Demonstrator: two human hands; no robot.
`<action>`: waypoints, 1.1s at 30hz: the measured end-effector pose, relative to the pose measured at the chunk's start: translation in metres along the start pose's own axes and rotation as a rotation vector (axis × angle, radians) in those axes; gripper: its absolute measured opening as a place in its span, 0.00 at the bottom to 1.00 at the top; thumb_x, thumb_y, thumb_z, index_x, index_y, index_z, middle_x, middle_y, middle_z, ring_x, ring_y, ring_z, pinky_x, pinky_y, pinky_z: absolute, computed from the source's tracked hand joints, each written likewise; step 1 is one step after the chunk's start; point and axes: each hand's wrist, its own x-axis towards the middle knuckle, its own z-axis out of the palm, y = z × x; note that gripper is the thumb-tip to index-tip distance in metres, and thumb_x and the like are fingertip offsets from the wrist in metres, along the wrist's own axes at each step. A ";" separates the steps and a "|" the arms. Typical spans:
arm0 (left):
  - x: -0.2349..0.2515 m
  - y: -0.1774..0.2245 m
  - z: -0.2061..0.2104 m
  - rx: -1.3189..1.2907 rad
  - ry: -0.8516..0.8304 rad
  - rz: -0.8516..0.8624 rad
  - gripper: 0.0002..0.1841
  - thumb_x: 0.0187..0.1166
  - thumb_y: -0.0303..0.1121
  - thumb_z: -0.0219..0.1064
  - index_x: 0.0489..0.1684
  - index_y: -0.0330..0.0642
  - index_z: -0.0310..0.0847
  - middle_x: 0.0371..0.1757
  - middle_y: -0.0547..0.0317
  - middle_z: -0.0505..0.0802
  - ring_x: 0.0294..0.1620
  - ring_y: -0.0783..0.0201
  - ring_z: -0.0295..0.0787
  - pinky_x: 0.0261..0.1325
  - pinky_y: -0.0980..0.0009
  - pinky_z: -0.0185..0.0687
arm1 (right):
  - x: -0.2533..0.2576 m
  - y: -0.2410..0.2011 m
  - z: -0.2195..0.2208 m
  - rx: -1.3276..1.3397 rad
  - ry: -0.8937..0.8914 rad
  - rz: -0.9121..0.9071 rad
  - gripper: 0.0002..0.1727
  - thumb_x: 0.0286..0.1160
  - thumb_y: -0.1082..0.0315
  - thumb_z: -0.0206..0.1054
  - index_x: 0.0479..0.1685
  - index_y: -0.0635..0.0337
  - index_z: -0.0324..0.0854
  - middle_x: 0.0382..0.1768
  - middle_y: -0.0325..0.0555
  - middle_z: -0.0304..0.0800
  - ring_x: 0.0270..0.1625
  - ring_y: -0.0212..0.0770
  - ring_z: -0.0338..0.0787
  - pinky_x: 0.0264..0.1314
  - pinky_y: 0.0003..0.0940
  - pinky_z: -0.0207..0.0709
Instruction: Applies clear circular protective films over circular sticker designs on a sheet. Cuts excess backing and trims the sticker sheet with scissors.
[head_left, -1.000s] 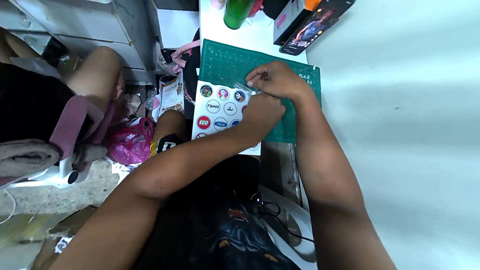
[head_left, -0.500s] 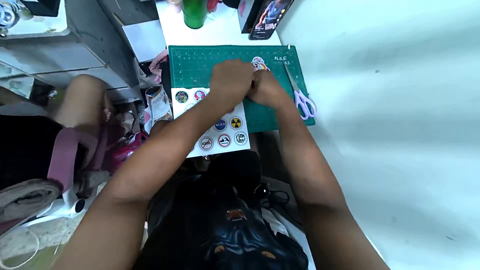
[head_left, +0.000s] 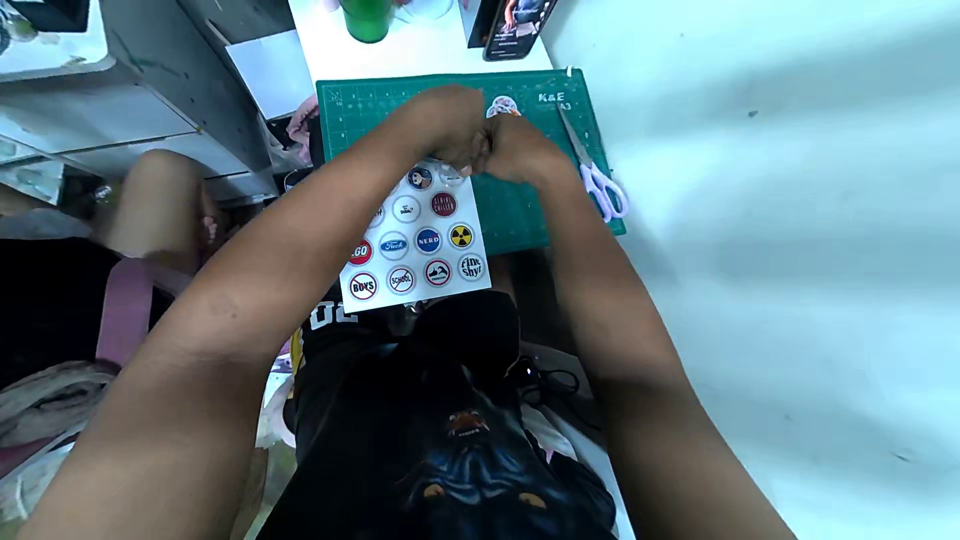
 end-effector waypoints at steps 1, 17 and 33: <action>-0.004 0.003 0.002 0.023 0.005 0.000 0.14 0.69 0.44 0.81 0.37 0.43 0.93 0.42 0.46 0.92 0.50 0.43 0.89 0.54 0.36 0.81 | 0.000 0.000 0.000 0.008 0.001 0.008 0.18 0.62 0.61 0.84 0.46 0.61 0.89 0.42 0.56 0.92 0.50 0.57 0.90 0.56 0.67 0.80; -0.037 0.103 0.113 0.278 0.486 -0.278 0.16 0.84 0.25 0.53 0.52 0.26 0.87 0.77 0.33 0.78 0.77 0.39 0.73 0.68 0.45 0.70 | 0.005 -0.001 -0.004 -0.081 -0.073 -0.008 0.12 0.71 0.65 0.77 0.48 0.59 0.88 0.42 0.57 0.91 0.50 0.58 0.90 0.55 0.67 0.81; -0.038 0.102 0.125 0.054 0.425 -0.444 0.62 0.72 0.81 0.47 0.85 0.21 0.59 0.84 0.31 0.70 0.84 0.35 0.65 0.80 0.30 0.53 | 0.012 0.003 -0.006 -0.075 -0.096 -0.029 0.18 0.69 0.54 0.81 0.43 0.59 0.88 0.36 0.54 0.90 0.45 0.55 0.88 0.51 0.65 0.79</action>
